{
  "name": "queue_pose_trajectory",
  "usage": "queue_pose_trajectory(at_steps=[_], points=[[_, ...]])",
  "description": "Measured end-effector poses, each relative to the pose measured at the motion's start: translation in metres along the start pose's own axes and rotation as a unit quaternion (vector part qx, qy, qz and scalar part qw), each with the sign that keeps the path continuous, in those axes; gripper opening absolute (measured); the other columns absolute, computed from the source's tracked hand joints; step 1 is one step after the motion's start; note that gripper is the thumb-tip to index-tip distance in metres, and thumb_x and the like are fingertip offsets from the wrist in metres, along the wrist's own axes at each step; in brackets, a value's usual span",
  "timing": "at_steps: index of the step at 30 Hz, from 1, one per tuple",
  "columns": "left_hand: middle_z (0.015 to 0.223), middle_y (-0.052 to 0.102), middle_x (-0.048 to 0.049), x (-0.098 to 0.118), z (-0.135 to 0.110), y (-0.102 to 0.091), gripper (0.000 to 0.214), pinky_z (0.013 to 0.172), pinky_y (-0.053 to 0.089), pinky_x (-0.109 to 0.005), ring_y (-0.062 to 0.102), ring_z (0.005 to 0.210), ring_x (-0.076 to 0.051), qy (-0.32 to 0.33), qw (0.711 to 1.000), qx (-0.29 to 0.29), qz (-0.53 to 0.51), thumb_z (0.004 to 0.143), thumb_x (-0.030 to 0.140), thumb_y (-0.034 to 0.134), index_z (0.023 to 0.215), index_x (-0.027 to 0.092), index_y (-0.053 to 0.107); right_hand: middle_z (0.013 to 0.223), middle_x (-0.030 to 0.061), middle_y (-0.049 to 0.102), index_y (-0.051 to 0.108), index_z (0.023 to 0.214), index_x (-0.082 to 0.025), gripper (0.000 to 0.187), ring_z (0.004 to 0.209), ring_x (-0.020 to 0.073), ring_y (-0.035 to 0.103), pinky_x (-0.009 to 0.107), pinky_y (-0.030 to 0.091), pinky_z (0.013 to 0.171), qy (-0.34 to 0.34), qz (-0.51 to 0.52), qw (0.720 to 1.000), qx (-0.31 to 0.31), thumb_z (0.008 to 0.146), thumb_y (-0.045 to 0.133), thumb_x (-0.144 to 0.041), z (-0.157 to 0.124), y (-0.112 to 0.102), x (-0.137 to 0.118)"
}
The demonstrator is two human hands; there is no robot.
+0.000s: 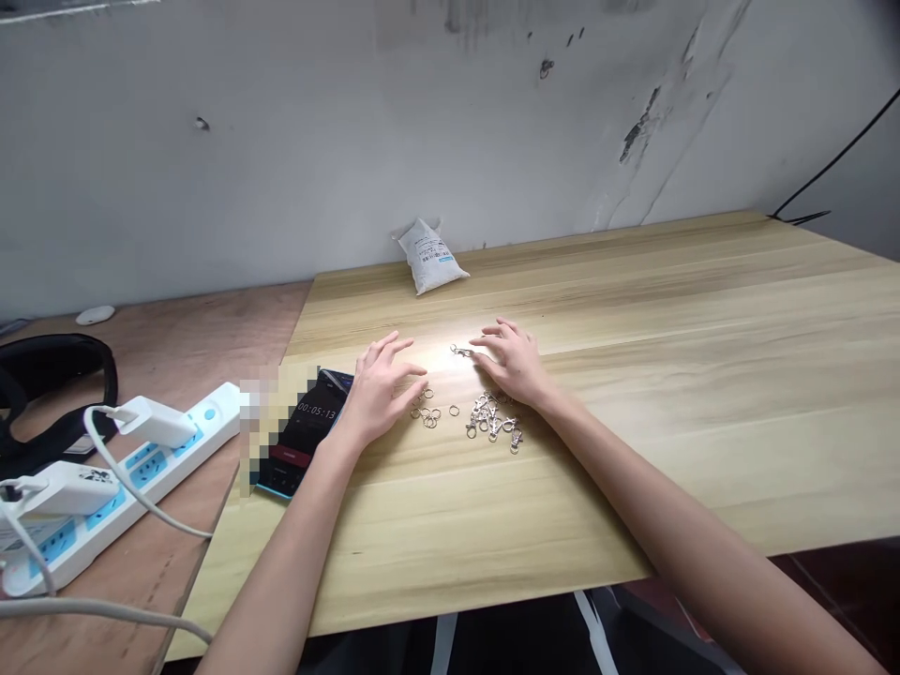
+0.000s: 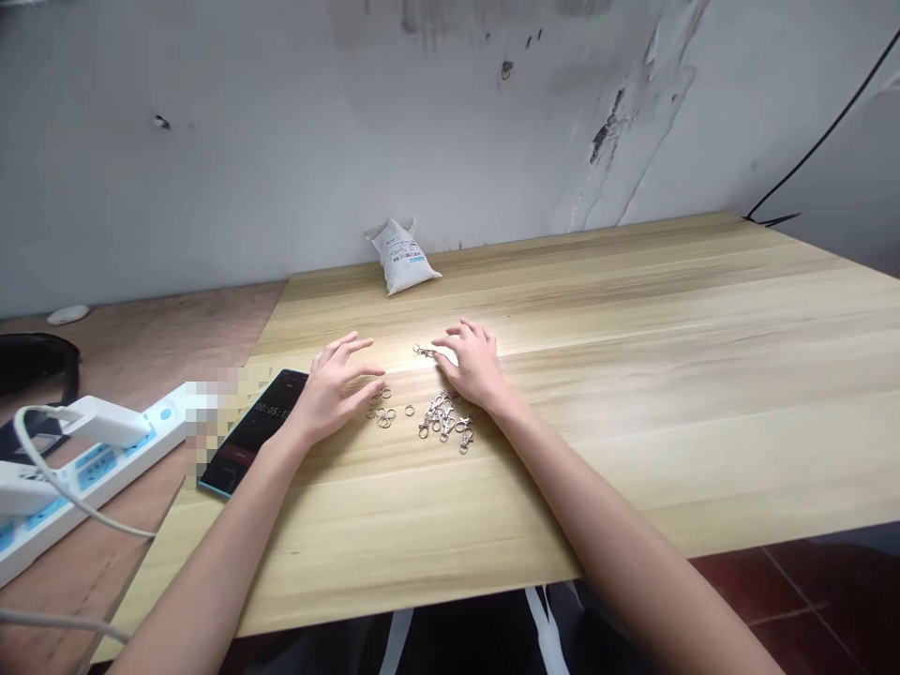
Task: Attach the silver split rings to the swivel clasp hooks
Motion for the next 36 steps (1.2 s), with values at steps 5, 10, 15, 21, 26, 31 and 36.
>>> queue_pose_trajectory(at_steps=[5,10,15,21,26,31,36], points=[[0.135,0.058,-0.0059,0.021,0.000,0.002,0.012,0.108,0.036,-0.056,0.040,0.137,-0.030,0.051,0.998,-0.011,-0.020,0.088,0.035,0.065,0.092,0.028,0.074,0.104,0.0078,0.069,0.074,0.099,-0.026,0.018,0.106,0.0270,0.058,0.047,0.048,0.091,-0.069,0.062,0.990,-0.103,0.090,0.060,-0.033,-0.003,-0.025,-0.012],[0.133,0.059,-0.0027,0.043,-0.001,0.015,0.011,0.111,0.031,-0.057,0.041,0.136,-0.029,0.107,0.993,-0.027,-0.028,0.085,0.036,0.069,0.081,0.028,0.074,0.113,0.0062,0.066,0.077,0.096,-0.033,0.016,0.119,0.0300,0.052,0.049,0.046,0.095,-0.136,0.047,0.963,-0.226,0.082,0.072,-0.040,-0.020,-0.023,-0.034],[0.133,0.059,-0.0028,0.042,-0.001,0.019,0.008,0.109,0.035,-0.054,0.041,0.135,-0.028,0.096,0.994,-0.029,-0.043,0.087,0.030,0.067,0.088,0.028,0.074,0.108,0.0049,0.067,0.078,0.089,-0.034,0.008,0.112,0.0279,0.054,0.045,0.046,0.092,-0.174,0.015,0.960,-0.221,0.082,0.074,-0.033,-0.024,-0.006,-0.046],[0.132,0.058,-0.0081,0.040,0.006,0.024,0.020,0.107,0.035,-0.054,0.044,0.132,-0.029,0.050,0.998,-0.024,-0.030,0.092,0.032,0.059,0.108,0.026,0.070,0.101,0.0052,0.069,0.077,0.082,-0.027,0.006,0.104,0.0250,0.057,0.040,0.046,0.086,-0.177,-0.015,0.965,-0.193,0.084,0.071,-0.025,-0.021,-0.006,-0.049],[0.130,0.059,-0.0088,0.048,0.022,0.037,0.022,0.107,0.035,-0.056,0.046,0.129,-0.029,0.052,0.998,-0.035,-0.003,0.092,0.031,0.059,0.111,0.027,0.069,0.091,0.0058,0.070,0.073,0.077,-0.023,0.017,0.093,0.0232,0.057,0.038,0.044,0.081,-0.178,-0.045,0.971,-0.154,0.089,0.062,-0.022,-0.016,-0.013,-0.042],[0.125,0.064,-0.0063,0.063,0.043,0.045,0.014,0.111,0.032,-0.054,0.049,0.128,-0.028,0.099,0.994,-0.023,0.040,0.092,0.029,0.060,0.093,0.025,0.073,0.092,0.0071,0.070,0.072,0.082,-0.022,0.021,0.089,0.0229,0.056,0.037,0.043,0.078,-0.157,-0.068,0.976,-0.134,0.093,0.054,-0.022,-0.011,-0.012,-0.029],[0.116,0.069,-0.0044,0.068,0.050,0.046,0.015,0.111,0.033,-0.053,0.054,0.123,-0.027,0.121,0.991,0.000,0.055,0.090,0.024,0.061,0.080,0.023,0.073,0.092,0.0074,0.068,0.072,0.084,-0.021,0.018,0.089,0.0234,0.057,0.038,0.045,0.082,-0.117,-0.065,0.983,-0.125,0.091,0.055,-0.020,-0.006,-0.013,-0.013]])
Point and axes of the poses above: each hand's wrist, its own z-axis towards the middle knuckle, its own y-axis out of the palm, x = y × z, the point moved 9 cm from there along z, towards the middle knuckle
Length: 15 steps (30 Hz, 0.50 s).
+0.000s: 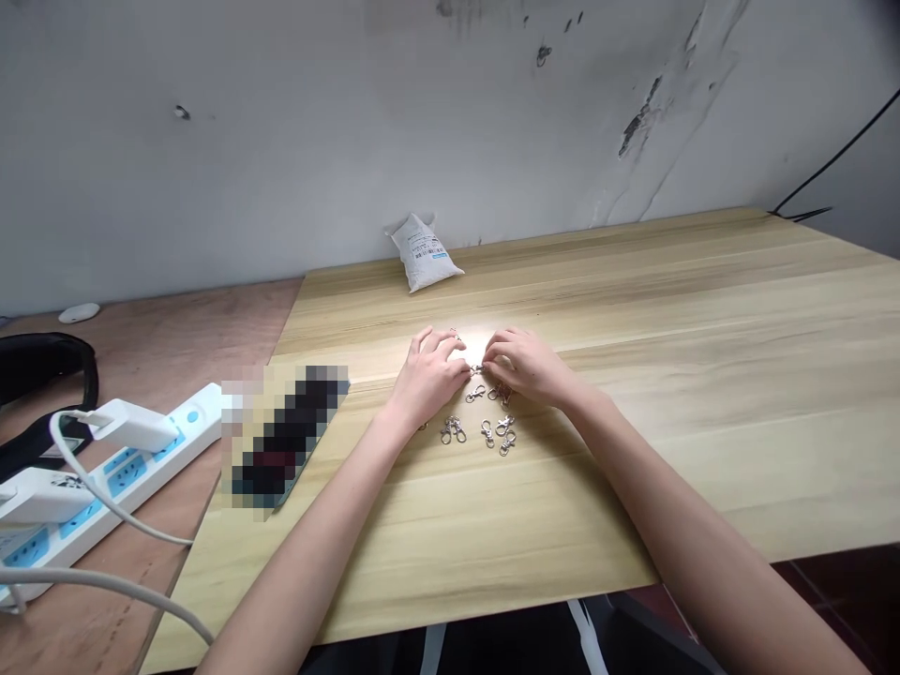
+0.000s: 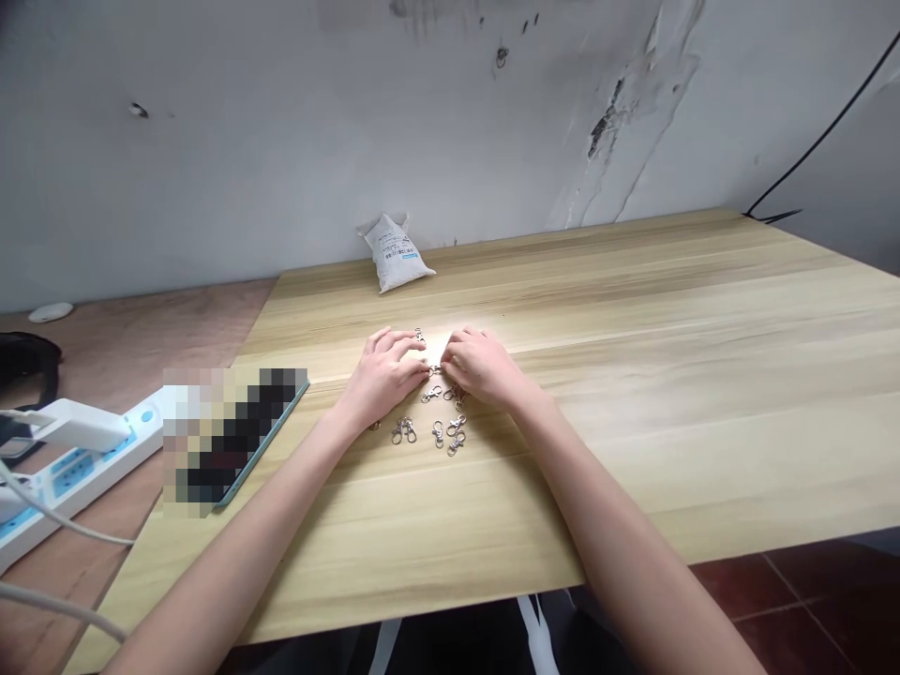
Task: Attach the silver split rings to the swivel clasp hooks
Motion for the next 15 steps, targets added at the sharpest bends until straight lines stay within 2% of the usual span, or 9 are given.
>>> queue_pose_trajectory(at_steps=[6,11,15], points=[[0.111,0.070,-0.0051,0.0056,-0.0030,-0.0021,0.022,0.111,0.035,-0.051,0.057,0.118,-0.026,0.038,0.998,0.019,0.041,0.092,0.019,0.055,0.080,0.022,0.072,0.091,0.0067,0.067,0.075,0.086,-0.023,0.013,0.086,0.0224,0.057,0.037,0.045,0.077,0.001,0.007,1.000,-0.001,0.088,0.063,-0.026,-0.0018,-0.0032,-0.0002],[0.111,0.068,-0.0067,0.0061,-0.0034,-0.0021,0.018,0.112,0.032,-0.052,0.056,0.117,-0.027,0.046,0.998,0.029,0.014,0.091,0.026,0.058,0.081,0.023,0.073,0.089,0.0050,0.066,0.075,0.082,-0.023,0.008,0.083,0.0203,0.058,0.034,0.044,0.074,0.002,0.025,1.000,0.001,0.085,0.068,-0.026,-0.0003,-0.0008,-0.0021],[0.108,0.069,-0.0058,0.0079,0.0014,-0.0019,0.017,0.113,0.032,-0.053,0.056,0.117,-0.027,0.048,0.999,0.017,0.011,0.090,0.026,0.060,0.080,0.024,0.073,0.088,0.0047,0.065,0.073,0.077,-0.023,0.006,0.085,0.0213,0.057,0.036,0.043,0.078,0.013,0.009,1.000,0.010,0.082,0.069,-0.023,0.0033,0.0049,-0.0002]])
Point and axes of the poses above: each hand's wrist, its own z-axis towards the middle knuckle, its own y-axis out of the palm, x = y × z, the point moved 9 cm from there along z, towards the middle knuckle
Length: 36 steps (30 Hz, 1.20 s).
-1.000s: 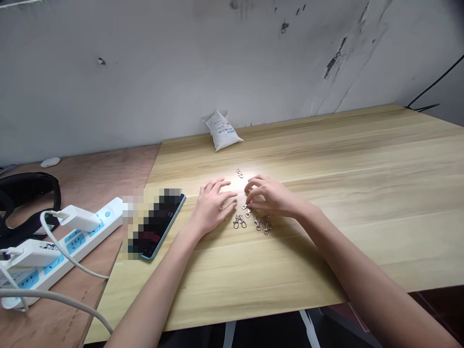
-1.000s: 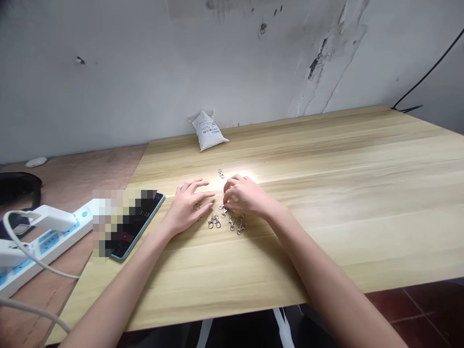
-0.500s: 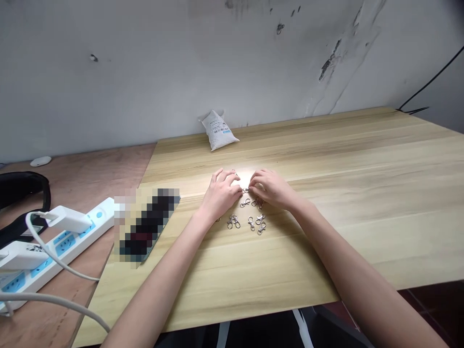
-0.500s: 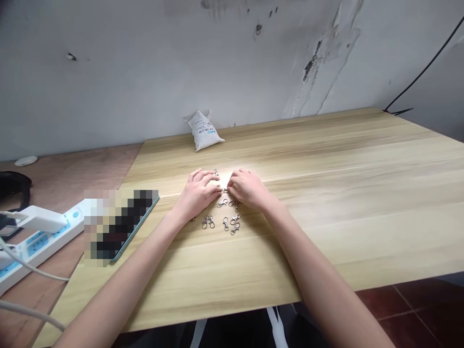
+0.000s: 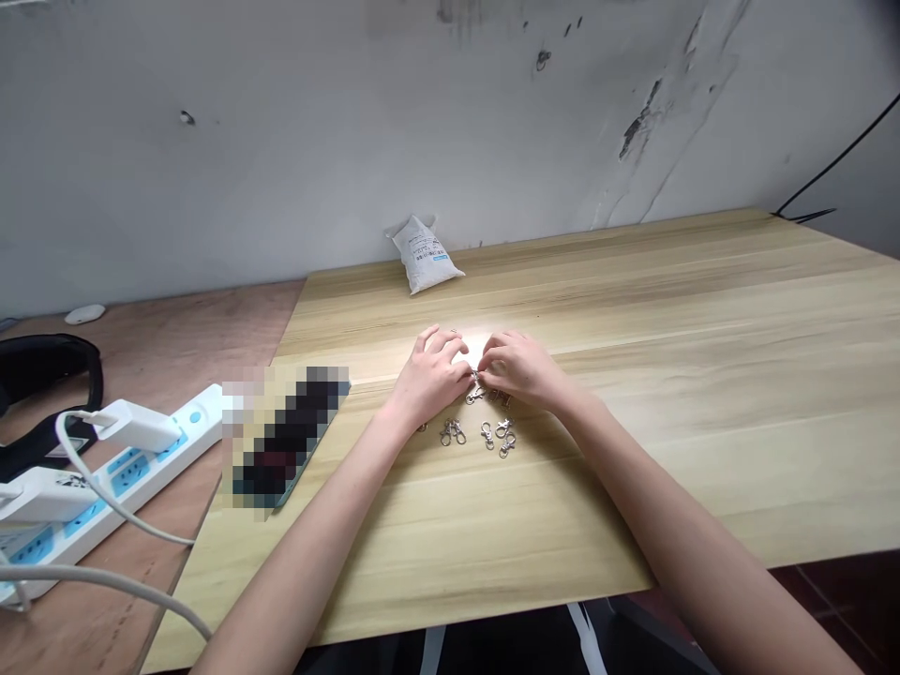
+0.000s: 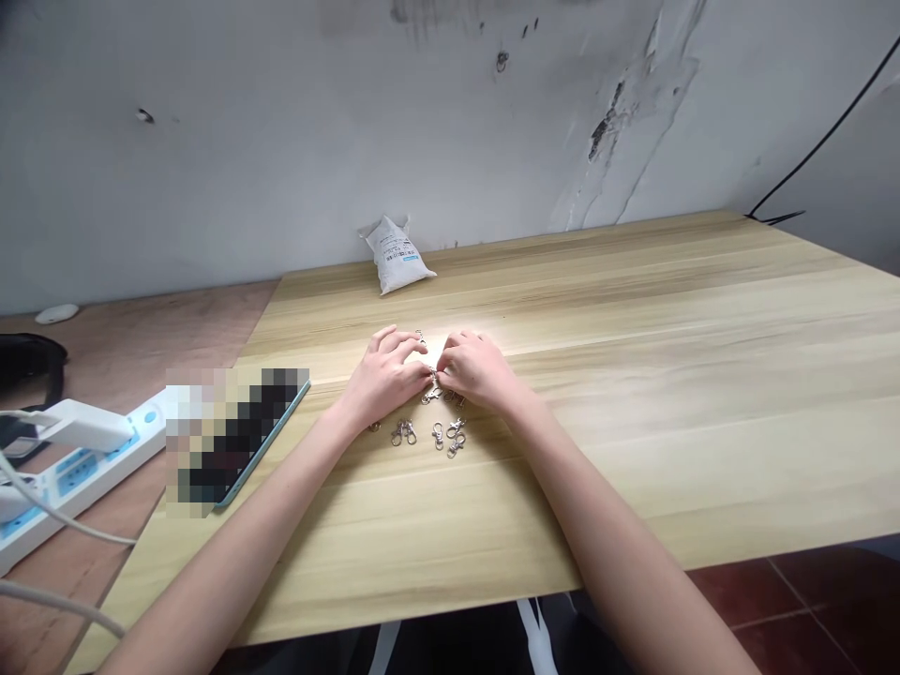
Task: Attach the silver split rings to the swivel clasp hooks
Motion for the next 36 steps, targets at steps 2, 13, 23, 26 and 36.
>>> queue_pose_trajectory(at_steps=[2,13,23,26,36], points=[[0.106,0.069,-0.0064,0.001,0.003,-0.001,0.018,0.114,0.032,-0.052,0.058,0.116,-0.027,0.001,1.000,-0.002,-0.004,0.089,0.020,0.059,0.077,0.022,0.072,0.088,0.0050,0.065,0.071,0.075,-0.022,0.005,0.089,0.0225,0.058,0.037,0.043,0.079,0.014,0.001,1.000,0.003,0.080,0.069,-0.022,0.001,0.002,0.002],[0.106,0.070,-0.0080,-0.025,-0.010,-0.004,0.015,0.099,0.041,-0.051,0.057,0.106,-0.028,-0.090,0.996,0.000,-0.017,0.087,0.015,0.058,0.081,0.019,0.070,0.086,0.0052,0.065,0.064,0.066,-0.021,0.011,0.090,0.0240,0.057,0.039,0.040,0.082,0.033,0.003,0.999,0.009,0.076,0.069,-0.020,0.000,0.002,-0.003],[0.111,0.068,-0.0043,-0.043,-0.049,-0.043,0.008,0.096,0.043,-0.047,0.055,0.109,-0.025,-0.165,0.974,0.066,-0.138,0.087,0.020,0.065,0.085,0.024,0.072,0.092,0.0054,0.065,0.066,0.079,-0.023,0.009,0.095,0.0240,0.057,0.040,0.039,0.088,-0.015,0.011,0.998,0.061,0.080,0.061,-0.015,-0.002,-0.007,-0.024],[0.114,0.067,-0.0050,-0.045,-0.054,-0.045,0.006,0.098,0.044,-0.049,0.053,0.116,-0.026,-0.173,0.972,0.084,-0.134,0.086,0.022,0.068,0.084,0.024,0.073,0.093,0.0052,0.065,0.063,0.080,-0.022,0.009,0.094,0.0235,0.057,0.039,0.039,0.087,-0.032,0.017,0.997,0.065,0.081,0.060,-0.014,-0.002,-0.003,-0.029],[0.126,0.063,-0.0043,-0.033,-0.052,-0.043,0.007,0.116,0.023,-0.060,0.044,0.134,-0.027,-0.140,0.987,0.057,-0.045,0.087,0.025,0.068,0.082,0.026,0.073,0.107,0.0059,0.067,0.064,0.088,-0.023,0.011,0.100,0.0223,0.059,0.039,0.038,0.089,-0.084,0.005,0.985,0.150,0.095,0.055,-0.023,-0.007,-0.010,-0.050]])
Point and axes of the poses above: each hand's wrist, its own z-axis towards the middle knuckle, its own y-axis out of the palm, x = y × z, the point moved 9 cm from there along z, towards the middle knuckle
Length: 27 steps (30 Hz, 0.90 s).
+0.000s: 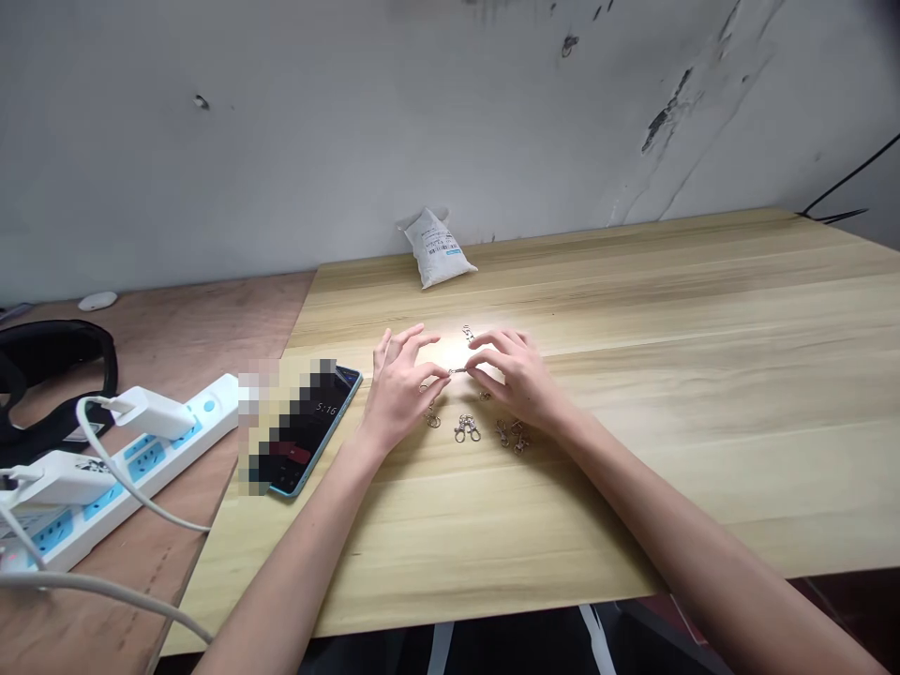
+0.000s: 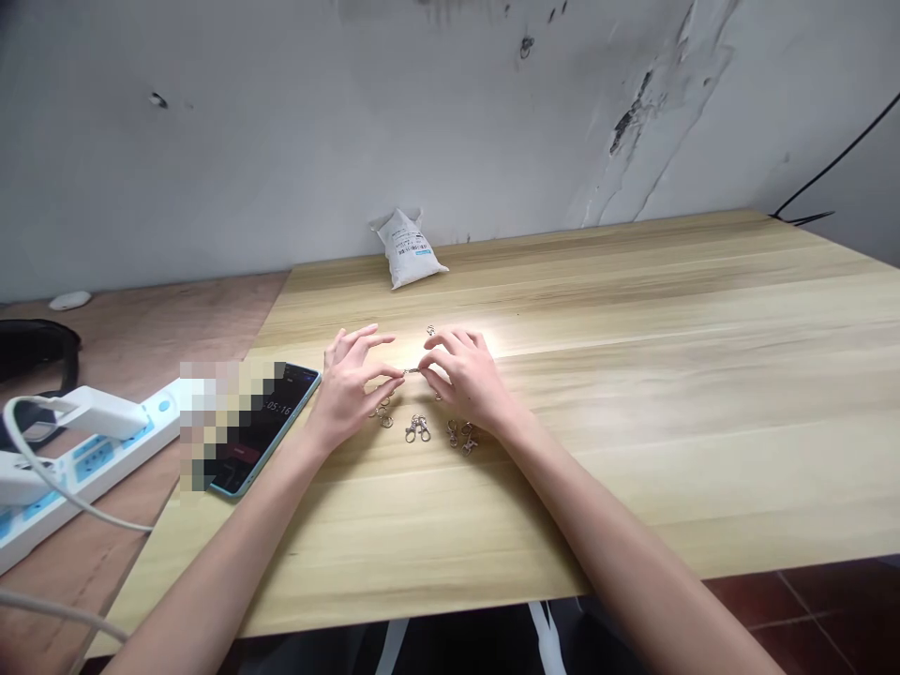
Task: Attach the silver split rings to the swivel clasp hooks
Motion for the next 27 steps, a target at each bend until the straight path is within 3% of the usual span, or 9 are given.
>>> queue_pose_trajectory(at_steps=[8,14,17,20,23,27], points=[[0.128,0.062,-0.0048,0.000,-0.001,0.000,0.009,0.118,0.021,-0.060,0.043,0.136,-0.028,-0.014,1.000,-0.015,0.016,0.088,0.029,0.066,0.081,0.025,0.071,0.112,0.0064,0.065,0.064,0.091,-0.023,0.015,0.103,0.0216,0.057,0.040,0.037,0.093,-0.030,-0.004,0.999,-0.016,0.097,0.051,-0.025,-0.002,0.004,-0.009],[0.135,0.058,-0.0063,0.002,-0.001,0.004,0.013,0.113,0.031,-0.056,0.042,0.136,-0.028,0.018,1.000,-0.011,0.017,0.089,0.031,0.066,0.100,0.028,0.071,0.115,0.0067,0.064,0.065,0.092,-0.023,0.017,0.106,0.0224,0.055,0.041,0.037,0.095,-0.042,-0.003,0.998,-0.036,0.098,0.050,-0.025,-0.002,0.005,-0.009],[0.135,0.058,-0.0051,0.005,-0.002,0.003,0.010,0.115,0.028,-0.057,0.041,0.137,-0.028,0.053,0.998,-0.003,0.022,0.089,0.032,0.065,0.086,0.028,0.074,0.115,0.0069,0.064,0.066,0.090,-0.023,0.017,0.106,0.0229,0.055,0.042,0.038,0.094,-0.041,-0.004,0.999,-0.034,0.098,0.051,-0.025,-0.002,0.002,-0.009],[0.135,0.059,-0.0044,0.003,0.000,0.001,0.013,0.116,0.025,-0.058,0.040,0.137,-0.028,0.045,0.999,-0.005,-0.002,0.089,0.032,0.066,0.079,0.026,0.073,0.114,0.0069,0.064,0.067,0.089,-0.023,0.018,0.104,0.0226,0.056,0.042,0.038,0.093,-0.042,-0.002,0.999,-0.031,0.097,0.052,-0.026,-0.002,0.001,-0.008],[0.134,0.059,-0.0027,-0.010,0.002,-0.003,0.009,0.115,0.026,-0.058,0.039,0.138,-0.028,-0.031,0.996,-0.001,-0.087,0.088,0.031,0.067,0.081,0.027,0.073,0.114,0.0064,0.065,0.068,0.090,-0.025,0.017,0.106,0.0225,0.056,0.041,0.039,0.092,-0.041,0.006,0.999,-0.015,0.097,0.053,-0.028,0.000,-0.002,-0.006],[0.131,0.060,-0.0042,-0.039,-0.003,0.000,0.011,0.111,0.035,-0.055,0.046,0.132,-0.026,-0.188,0.957,0.019,-0.221,0.088,0.031,0.066,0.081,0.024,0.071,0.111,0.0054,0.066,0.069,0.089,-0.027,0.017,0.110,0.0225,0.056,0.042,0.039,0.094,-0.039,0.007,0.999,0.023,0.097,0.054,-0.027,0.004,-0.006,-0.006]])
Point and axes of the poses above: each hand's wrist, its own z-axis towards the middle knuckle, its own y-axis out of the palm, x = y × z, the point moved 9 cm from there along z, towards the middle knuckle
